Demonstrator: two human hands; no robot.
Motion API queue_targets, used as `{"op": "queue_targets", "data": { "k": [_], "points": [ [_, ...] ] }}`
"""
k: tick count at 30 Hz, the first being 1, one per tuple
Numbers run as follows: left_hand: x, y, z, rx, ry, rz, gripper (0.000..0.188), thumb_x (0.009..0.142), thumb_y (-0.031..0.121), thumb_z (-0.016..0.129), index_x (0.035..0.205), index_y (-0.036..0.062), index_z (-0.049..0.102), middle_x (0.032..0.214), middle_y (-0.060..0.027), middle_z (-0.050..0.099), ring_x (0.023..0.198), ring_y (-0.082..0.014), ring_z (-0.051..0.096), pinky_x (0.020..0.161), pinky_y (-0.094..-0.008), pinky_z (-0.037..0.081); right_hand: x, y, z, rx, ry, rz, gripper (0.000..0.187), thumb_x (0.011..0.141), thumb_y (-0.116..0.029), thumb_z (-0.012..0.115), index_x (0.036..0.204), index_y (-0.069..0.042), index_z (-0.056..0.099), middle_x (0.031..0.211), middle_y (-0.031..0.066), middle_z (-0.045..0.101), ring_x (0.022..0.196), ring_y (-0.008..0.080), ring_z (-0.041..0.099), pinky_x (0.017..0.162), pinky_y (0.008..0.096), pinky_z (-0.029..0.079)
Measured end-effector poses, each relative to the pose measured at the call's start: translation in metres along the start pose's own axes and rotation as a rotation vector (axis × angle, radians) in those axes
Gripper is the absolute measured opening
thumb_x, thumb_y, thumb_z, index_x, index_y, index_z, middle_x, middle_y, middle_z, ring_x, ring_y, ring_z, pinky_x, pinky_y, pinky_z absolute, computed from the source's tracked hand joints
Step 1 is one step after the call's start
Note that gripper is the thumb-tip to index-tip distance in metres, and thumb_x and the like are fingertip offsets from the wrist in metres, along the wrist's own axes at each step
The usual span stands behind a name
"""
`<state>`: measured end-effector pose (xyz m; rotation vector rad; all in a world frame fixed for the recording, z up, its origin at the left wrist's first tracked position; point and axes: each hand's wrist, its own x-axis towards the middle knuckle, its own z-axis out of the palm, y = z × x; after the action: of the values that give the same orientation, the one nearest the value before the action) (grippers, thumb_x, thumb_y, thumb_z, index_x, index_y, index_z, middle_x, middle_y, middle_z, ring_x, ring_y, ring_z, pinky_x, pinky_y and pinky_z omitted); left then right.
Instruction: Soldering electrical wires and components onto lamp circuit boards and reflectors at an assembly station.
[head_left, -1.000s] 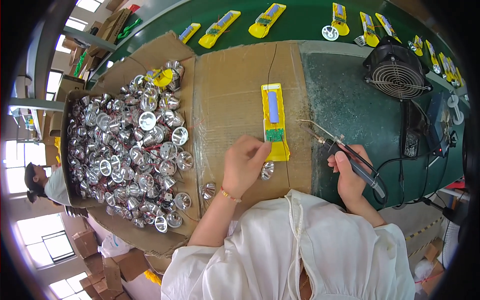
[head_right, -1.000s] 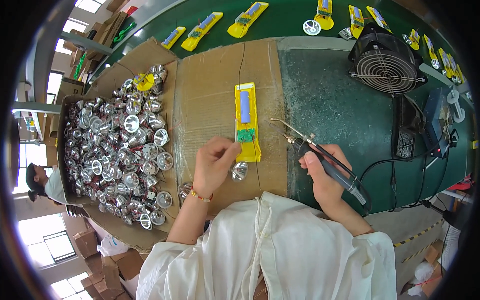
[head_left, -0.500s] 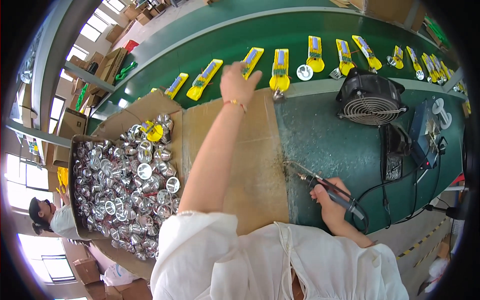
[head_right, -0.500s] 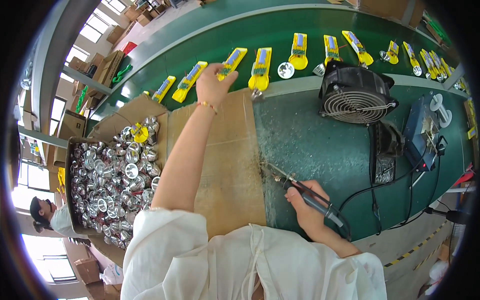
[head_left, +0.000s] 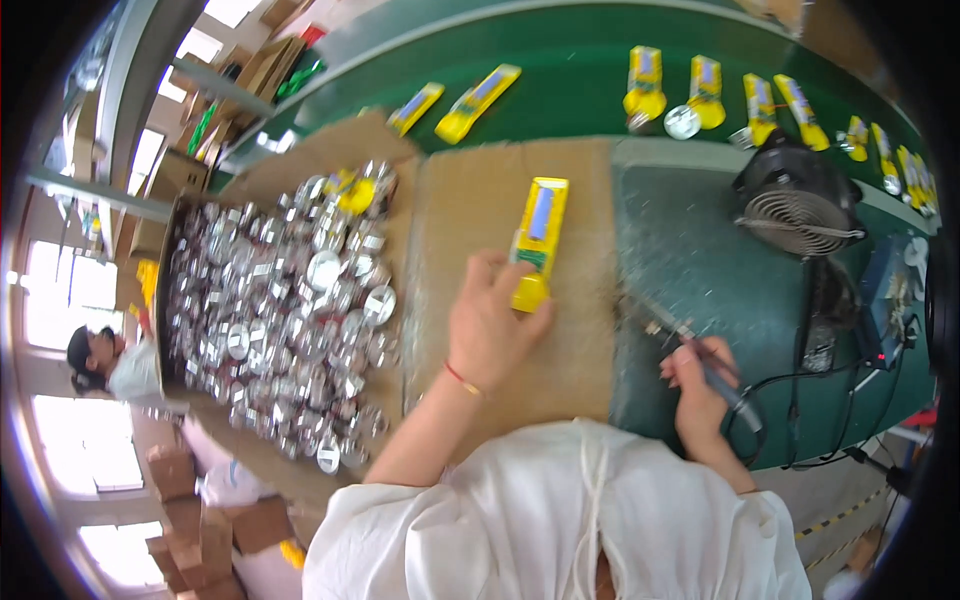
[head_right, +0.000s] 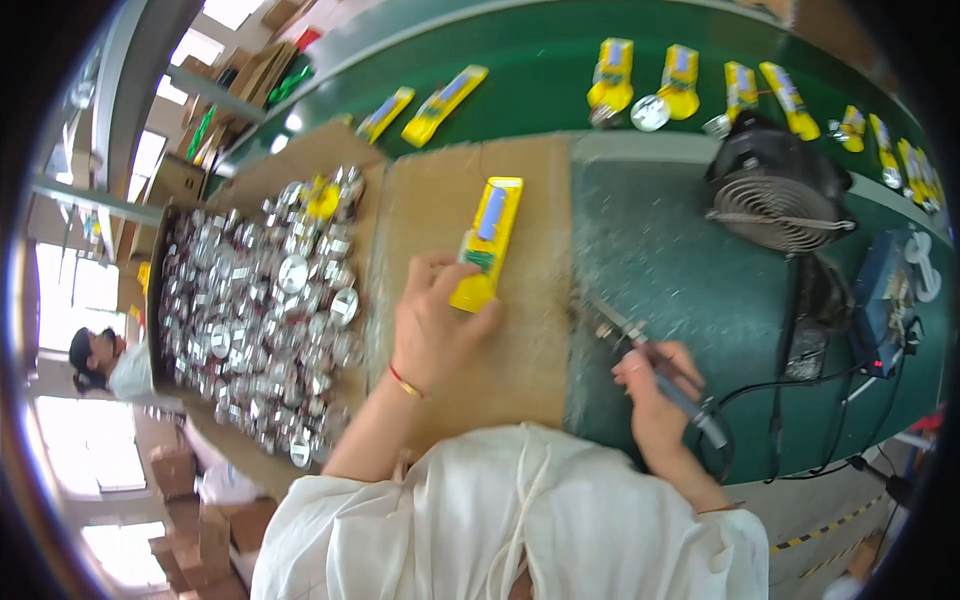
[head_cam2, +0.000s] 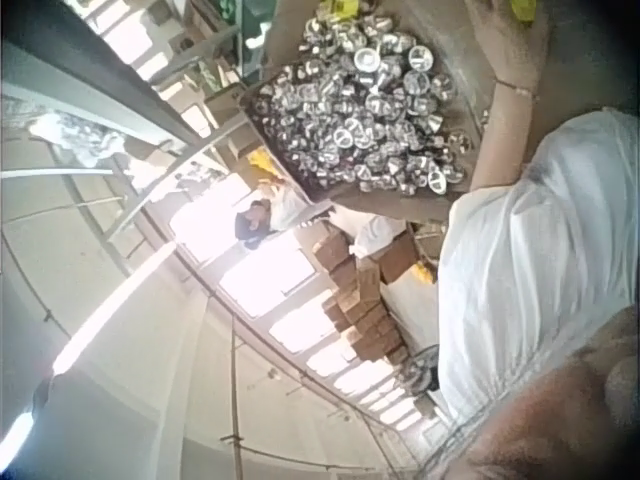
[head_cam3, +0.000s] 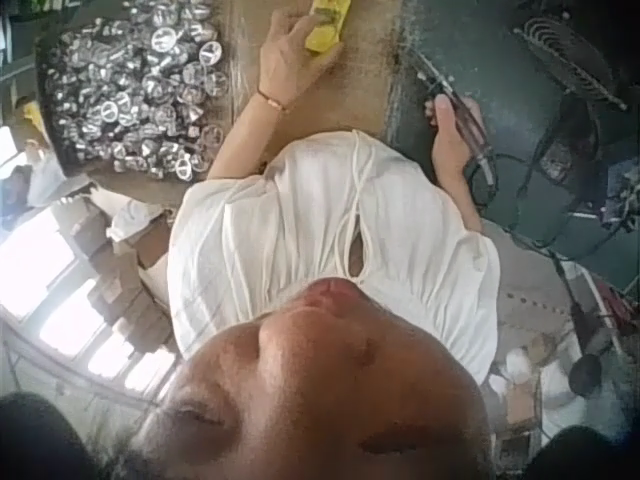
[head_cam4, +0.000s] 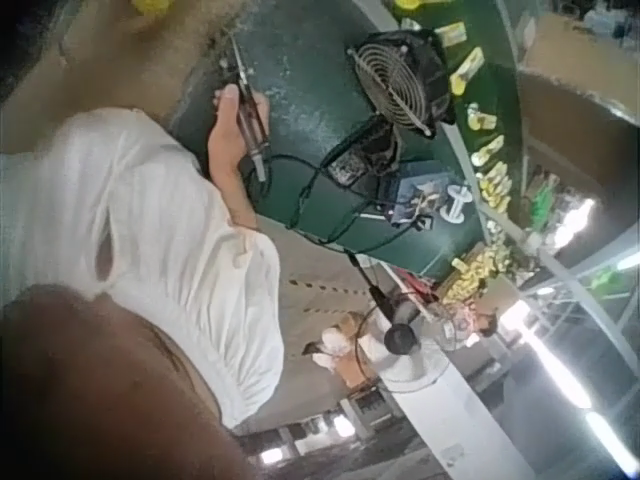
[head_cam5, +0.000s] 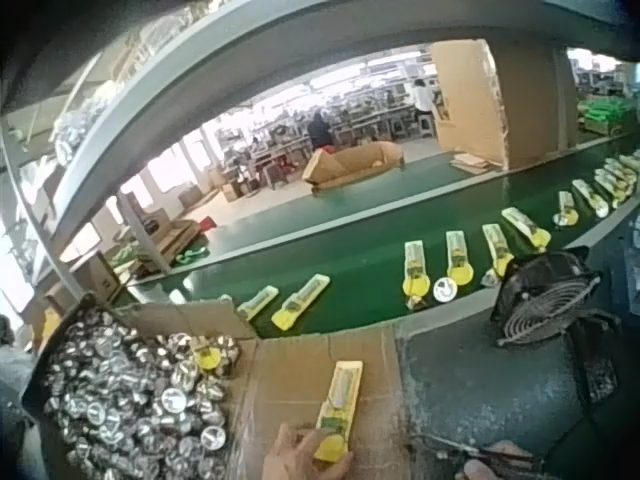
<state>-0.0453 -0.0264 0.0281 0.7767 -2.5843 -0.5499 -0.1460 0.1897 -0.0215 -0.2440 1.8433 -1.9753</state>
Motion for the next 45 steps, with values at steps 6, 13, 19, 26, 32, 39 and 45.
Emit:
{"op": "queue_targets", "data": {
  "k": [6, 13, 19, 26, 32, 39, 45],
  "points": [
    [-0.118, -0.029, -0.054, 0.2, 0.029, -0.174, 0.044, 0.068, 0.042, 0.072, 0.09, 0.0082, 0.055, 0.067, -0.008, 0.058, 0.057, -0.0262, 0.058, 0.048, -0.0359, 0.045, -0.003, 0.001, 0.001, -0.035, 0.013, -0.083, 0.015, 0.083, -0.012, 0.059, 0.09, 0.001, 0.056, 0.07, 0.0079, 0.061, 0.059, 0.0102, 0.055, 0.053, 0.0199, 0.042],
    [-0.166, -0.057, -0.093, 0.452, -0.027, -0.473, 0.022, 0.079, 0.023, 0.062, 0.098, 0.0119, 0.058, 0.072, -0.0081, 0.062, 0.059, -0.0228, 0.06, 0.049, -0.0326, 0.045, -0.011, 0.009, 0.006, -0.063, -0.018, -0.113, 0.016, 0.083, -0.012, 0.06, 0.091, 0.001, 0.056, 0.07, 0.0081, 0.061, 0.06, 0.0099, 0.055, 0.053, 0.0197, 0.042],
    [-0.169, -0.061, -0.096, 0.703, -0.259, 0.239, 0.019, 0.073, 0.012, 0.053, 0.091, 0.0137, 0.061, 0.121, -0.0058, 0.049, 0.118, -0.0271, 0.041, 0.093, -0.0461, 0.034, -0.018, 0.004, 0.005, -0.075, -0.011, -0.148, 0.015, 0.083, -0.012, 0.059, 0.09, 0.001, 0.056, 0.071, 0.0083, 0.061, 0.06, 0.0101, 0.056, 0.054, 0.0202, 0.043],
    [-0.097, -0.032, -0.046, -0.016, 0.021, 0.092, 0.005, 0.075, 0.013, 0.064, 0.076, 0.0079, 0.065, 0.072, -0.0057, 0.062, 0.069, -0.0233, 0.058, 0.068, -0.0348, 0.044, -0.031, -0.015, 0.016, -0.084, -0.115, -0.131, 0.015, 0.082, -0.01, 0.06, 0.089, 0.002, 0.054, 0.07, 0.0089, 0.061, 0.062, 0.0112, 0.058, 0.056, 0.0224, 0.046],
    [-0.072, -0.024, -0.02, -0.344, -0.101, -0.162, 0.011, 0.077, 0.015, 0.064, 0.076, 0.0036, 0.066, 0.069, -0.01, 0.058, 0.066, -0.0266, 0.055, 0.06, -0.0345, 0.044, -0.044, -0.01, 0.014, -0.279, -0.385, -0.222, 0.013, 0.08, -0.005, 0.06, 0.089, 0.003, 0.052, 0.075, 0.0096, 0.06, 0.067, 0.013, 0.06, 0.062, 0.0255, 0.049],
    [-0.075, -0.031, -0.004, -0.438, -0.137, -0.157, 0.013, 0.079, 0.014, 0.064, 0.078, 0.0019, 0.067, 0.077, -0.0097, 0.055, 0.07, -0.0218, 0.053, 0.061, -0.0312, 0.043, -0.04, -0.011, 0.029, -0.343, -0.368, -0.155, 0.014, 0.081, -0.006, 0.06, 0.088, 0.003, 0.052, 0.076, 0.0104, 0.061, 0.069, 0.0124, 0.06, 0.063, 0.0256, 0.049],
    [-0.071, -0.032, -0.003, -0.45, -0.174, -0.198, 0.013, 0.078, 0.014, 0.064, 0.075, 0.0021, 0.067, 0.075, -0.0084, 0.053, 0.07, -0.0207, 0.052, 0.062, -0.0305, 0.043, -0.039, -0.015, 0.036, -0.284, -0.361, -0.117, 0.015, 0.081, -0.007, 0.06, 0.089, 0.002, 0.052, 0.074, 0.0103, 0.062, 0.068, 0.0124, 0.06, 0.063, 0.0257, 0.05]
  ]
}}
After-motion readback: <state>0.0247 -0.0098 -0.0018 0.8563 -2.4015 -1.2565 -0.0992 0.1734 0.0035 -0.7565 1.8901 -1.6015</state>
